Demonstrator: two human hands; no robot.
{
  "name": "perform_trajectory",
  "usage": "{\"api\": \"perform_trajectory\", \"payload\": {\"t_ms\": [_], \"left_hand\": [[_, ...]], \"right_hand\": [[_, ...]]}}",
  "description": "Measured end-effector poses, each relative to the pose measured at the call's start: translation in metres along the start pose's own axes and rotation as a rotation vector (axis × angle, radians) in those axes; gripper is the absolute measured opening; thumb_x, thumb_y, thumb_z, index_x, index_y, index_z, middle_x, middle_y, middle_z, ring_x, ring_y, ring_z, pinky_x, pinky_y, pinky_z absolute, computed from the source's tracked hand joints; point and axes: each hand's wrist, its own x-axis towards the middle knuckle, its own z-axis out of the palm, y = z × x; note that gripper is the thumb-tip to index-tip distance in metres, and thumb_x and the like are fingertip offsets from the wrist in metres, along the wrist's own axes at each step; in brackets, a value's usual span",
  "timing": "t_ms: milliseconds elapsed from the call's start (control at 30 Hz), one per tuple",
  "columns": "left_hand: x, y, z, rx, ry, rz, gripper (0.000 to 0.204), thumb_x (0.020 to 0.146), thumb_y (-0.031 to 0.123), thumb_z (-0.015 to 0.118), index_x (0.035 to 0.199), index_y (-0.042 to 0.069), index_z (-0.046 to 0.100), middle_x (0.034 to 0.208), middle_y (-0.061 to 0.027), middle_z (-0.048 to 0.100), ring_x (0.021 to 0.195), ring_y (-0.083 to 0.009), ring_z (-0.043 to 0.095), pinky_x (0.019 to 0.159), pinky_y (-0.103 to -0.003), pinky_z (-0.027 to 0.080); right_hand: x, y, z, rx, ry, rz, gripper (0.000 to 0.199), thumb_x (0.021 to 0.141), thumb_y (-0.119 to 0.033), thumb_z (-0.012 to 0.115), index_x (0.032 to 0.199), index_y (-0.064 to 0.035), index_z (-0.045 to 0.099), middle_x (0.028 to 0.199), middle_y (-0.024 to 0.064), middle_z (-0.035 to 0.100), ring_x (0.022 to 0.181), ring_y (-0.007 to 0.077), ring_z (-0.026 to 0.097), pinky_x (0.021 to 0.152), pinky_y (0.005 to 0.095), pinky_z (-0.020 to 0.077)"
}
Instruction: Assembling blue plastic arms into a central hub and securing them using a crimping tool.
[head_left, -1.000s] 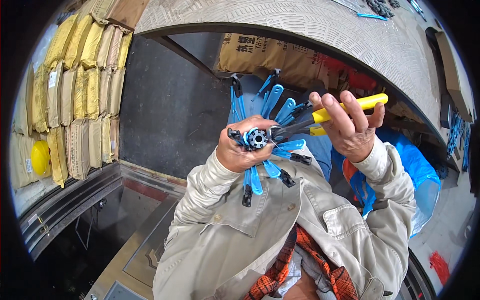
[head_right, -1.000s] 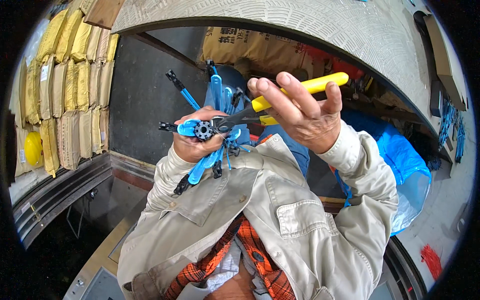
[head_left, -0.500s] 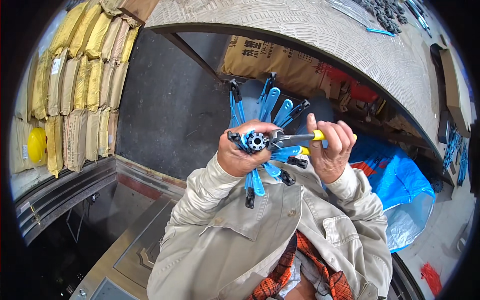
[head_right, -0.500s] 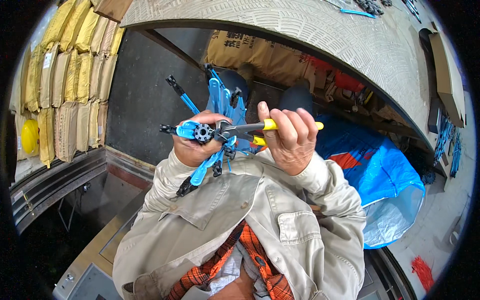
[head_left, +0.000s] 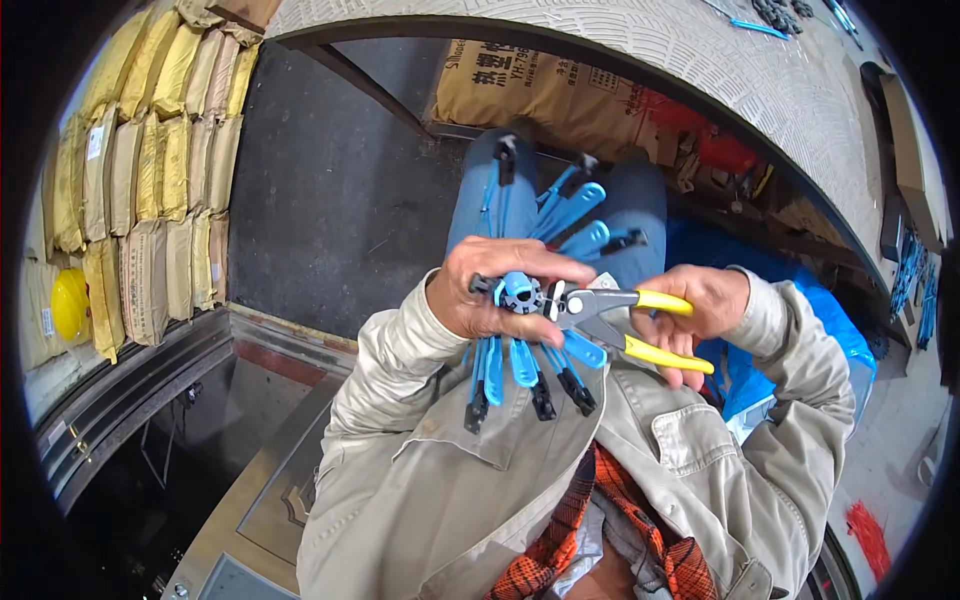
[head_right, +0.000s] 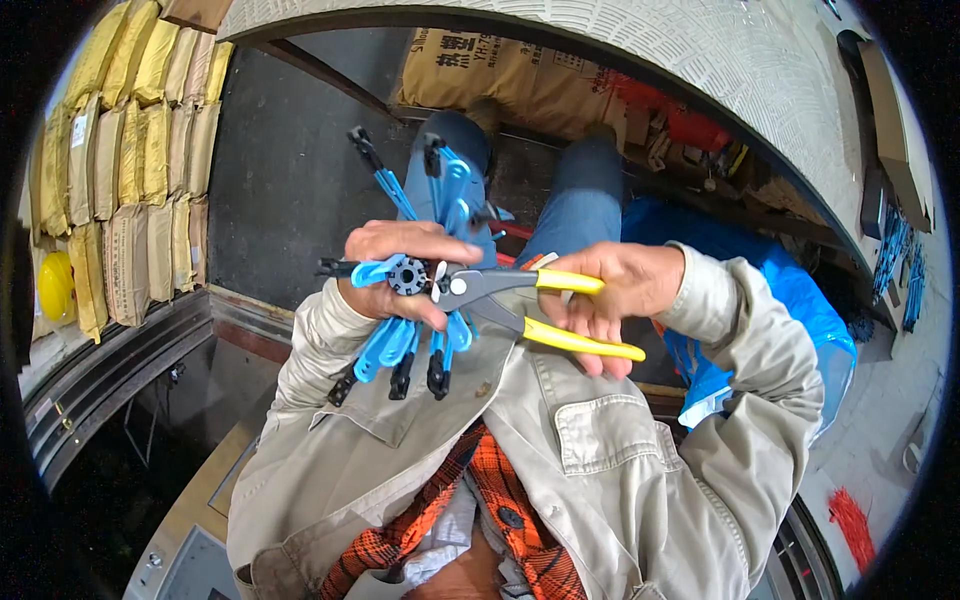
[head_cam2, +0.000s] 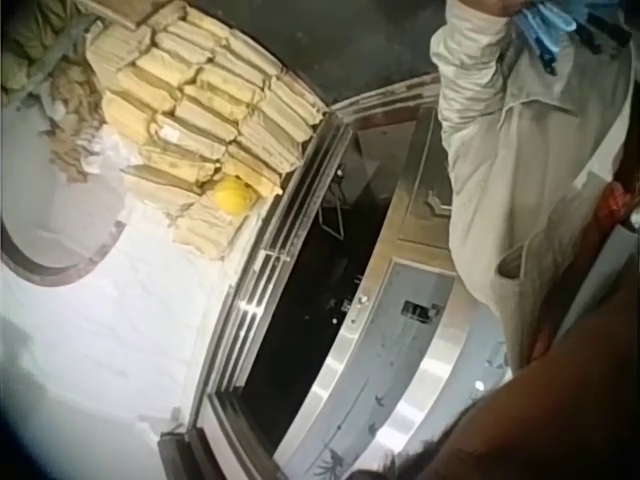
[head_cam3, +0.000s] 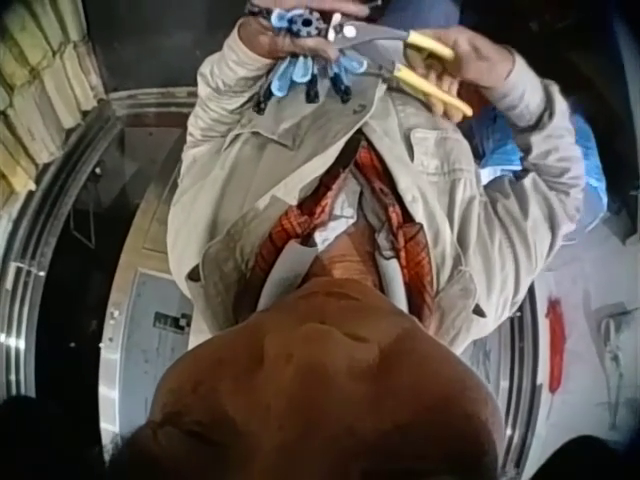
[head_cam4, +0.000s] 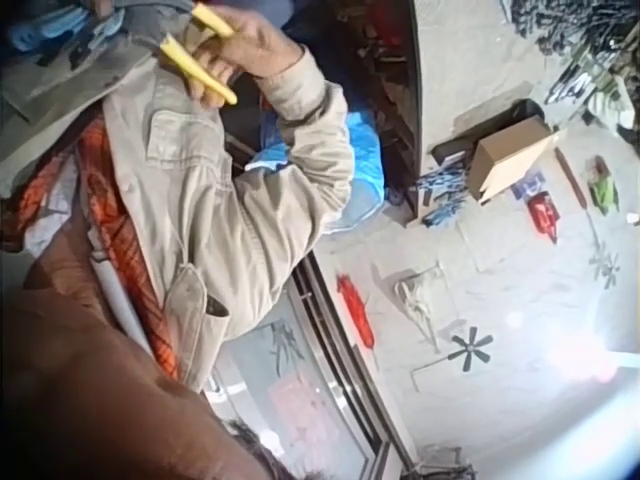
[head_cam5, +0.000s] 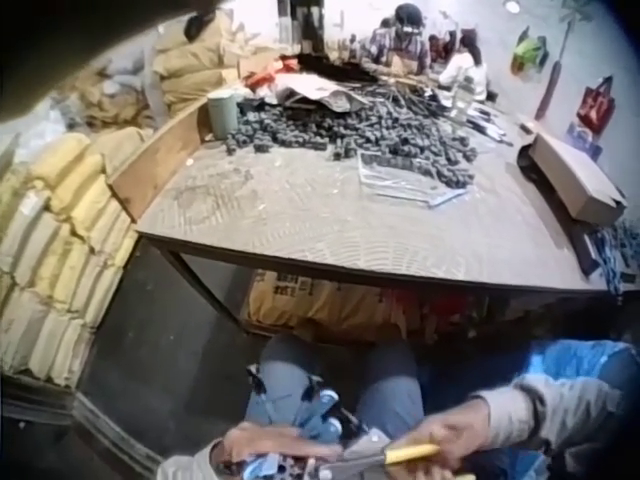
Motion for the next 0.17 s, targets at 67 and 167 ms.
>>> {"api": "perform_trajectory", "payload": {"t_ms": [67, 167], "left_hand": [[-0.001, -0.003, 0.000, -0.004, -0.012, 0.018, 0.057, 0.046, 0.027, 0.085, 0.092, 0.001, 0.065, 0.078, -0.0112, 0.065, 0.063, -0.0169, 0.058, 0.060, -0.025, 0.046], [-0.004, -0.008, -0.001, -0.030, 0.111, 0.053, 0.058, 0.050, 0.025, 0.084, 0.100, 0.002, 0.065, 0.081, -0.0123, 0.066, 0.063, -0.0188, 0.059, 0.061, -0.026, 0.047]], "right_hand": [[-0.003, -0.003, 0.010, -0.237, 0.153, -0.135, 0.048, 0.077, -0.018, 0.064, 0.113, -0.0028, 0.038, 0.100, 0.0145, 0.058, 0.069, 0.0273, 0.061, 0.057, 0.0293, 0.0515], [-0.002, -0.008, 0.034, -0.595, 0.386, -0.354, 0.057, 0.079, -0.022, 0.062, 0.123, -0.0043, 0.030, 0.105, 0.0165, 0.059, 0.071, 0.0315, 0.063, 0.059, 0.0326, 0.0549]]}}
